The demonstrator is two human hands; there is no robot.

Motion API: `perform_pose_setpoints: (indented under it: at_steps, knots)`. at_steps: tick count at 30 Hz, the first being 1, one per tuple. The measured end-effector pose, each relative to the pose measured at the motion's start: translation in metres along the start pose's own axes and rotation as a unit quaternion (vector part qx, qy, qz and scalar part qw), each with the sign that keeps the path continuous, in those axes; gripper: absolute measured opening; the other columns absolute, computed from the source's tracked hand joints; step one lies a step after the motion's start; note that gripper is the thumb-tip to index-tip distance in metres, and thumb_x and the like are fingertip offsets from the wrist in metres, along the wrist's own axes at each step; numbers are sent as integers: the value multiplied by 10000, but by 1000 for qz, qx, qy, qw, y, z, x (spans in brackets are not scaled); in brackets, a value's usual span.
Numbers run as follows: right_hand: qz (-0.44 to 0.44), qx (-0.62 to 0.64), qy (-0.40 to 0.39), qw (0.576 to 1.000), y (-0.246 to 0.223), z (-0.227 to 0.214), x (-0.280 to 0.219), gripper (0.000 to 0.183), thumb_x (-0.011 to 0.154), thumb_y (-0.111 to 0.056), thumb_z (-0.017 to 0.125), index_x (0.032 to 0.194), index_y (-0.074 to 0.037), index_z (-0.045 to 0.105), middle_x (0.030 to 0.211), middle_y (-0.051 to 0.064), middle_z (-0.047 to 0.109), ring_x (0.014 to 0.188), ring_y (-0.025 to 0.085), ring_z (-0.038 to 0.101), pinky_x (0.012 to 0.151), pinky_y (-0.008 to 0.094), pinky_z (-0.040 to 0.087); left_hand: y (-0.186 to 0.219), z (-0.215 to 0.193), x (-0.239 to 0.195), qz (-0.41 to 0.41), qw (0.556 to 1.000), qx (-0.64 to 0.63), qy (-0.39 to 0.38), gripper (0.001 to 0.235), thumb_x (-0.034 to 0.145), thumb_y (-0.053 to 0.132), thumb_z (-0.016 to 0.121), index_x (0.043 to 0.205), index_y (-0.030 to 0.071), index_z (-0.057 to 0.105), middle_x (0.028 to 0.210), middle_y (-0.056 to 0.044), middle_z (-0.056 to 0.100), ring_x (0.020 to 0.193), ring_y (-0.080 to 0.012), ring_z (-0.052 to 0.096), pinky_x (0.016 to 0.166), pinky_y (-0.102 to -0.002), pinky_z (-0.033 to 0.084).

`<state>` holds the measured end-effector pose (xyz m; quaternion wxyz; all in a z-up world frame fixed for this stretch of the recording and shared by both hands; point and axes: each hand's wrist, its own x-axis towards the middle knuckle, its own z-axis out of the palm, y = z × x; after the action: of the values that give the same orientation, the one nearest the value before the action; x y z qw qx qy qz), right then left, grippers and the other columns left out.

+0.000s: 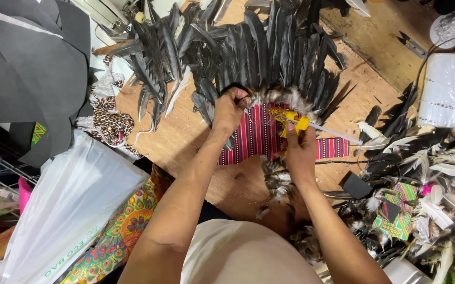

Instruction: The person uses a hot glue gun to attach small feathers to the edge of a patterned fabric base that already has long black feathers attached. The person repeatedly applies glue and presses feathers onto the base, building up a decorative feathered border.

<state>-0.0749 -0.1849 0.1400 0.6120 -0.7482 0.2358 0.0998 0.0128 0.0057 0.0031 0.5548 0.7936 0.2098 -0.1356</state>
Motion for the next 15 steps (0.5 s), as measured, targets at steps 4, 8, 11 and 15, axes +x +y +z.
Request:
perform_pose_setpoints:
  at_steps: [4, 8, 11, 15]
  knots:
    - [3, 11, 7, 1000, -19, -1, -10, 310, 1203, -268, 568, 1255, 37, 551, 1003, 180, 722, 751, 188, 664, 534, 335, 655, -10, 0, 4, 35, 999, 7, 8, 183, 945, 194, 870, 1108, 121, 827, 1069, -130, 813, 1141, -387, 781, 991, -487, 623]
    - [2, 25, 2, 1000, -18, -4, -10, 296, 1204, -263, 562, 1284, 22, 562, 1009, 174, 720, 730, 173, 645, 529, 330, 653, -8, -5, 3, 64, 997, 31, -2, 206, 898, 162, 909, 1079, 102, 830, 1044, -139, 761, 1133, -407, 768, 1011, -515, 618]
    - [4, 31, 3, 1000, -16, -4, -11, 294, 1200, -265, 570, 1276, 20, 560, 1006, 167, 718, 726, 161, 634, 527, 319, 651, -7, -4, 5, 69, 996, 48, -6, 163, 907, 151, 893, 1055, 107, 841, 1038, -134, 738, 1134, -410, 762, 1016, -521, 618]
    - [4, 37, 3, 999, -10, -8, -10, 289, 1201, -268, 573, 1257, 15, 549, 996, 167, 715, 706, 161, 633, 513, 316, 640, -17, 3, 8, 79, 996, 43, 6, 142, 893, 178, 906, 1022, 153, 853, 980, -91, 718, 1079, -366, 779, 976, -482, 628]
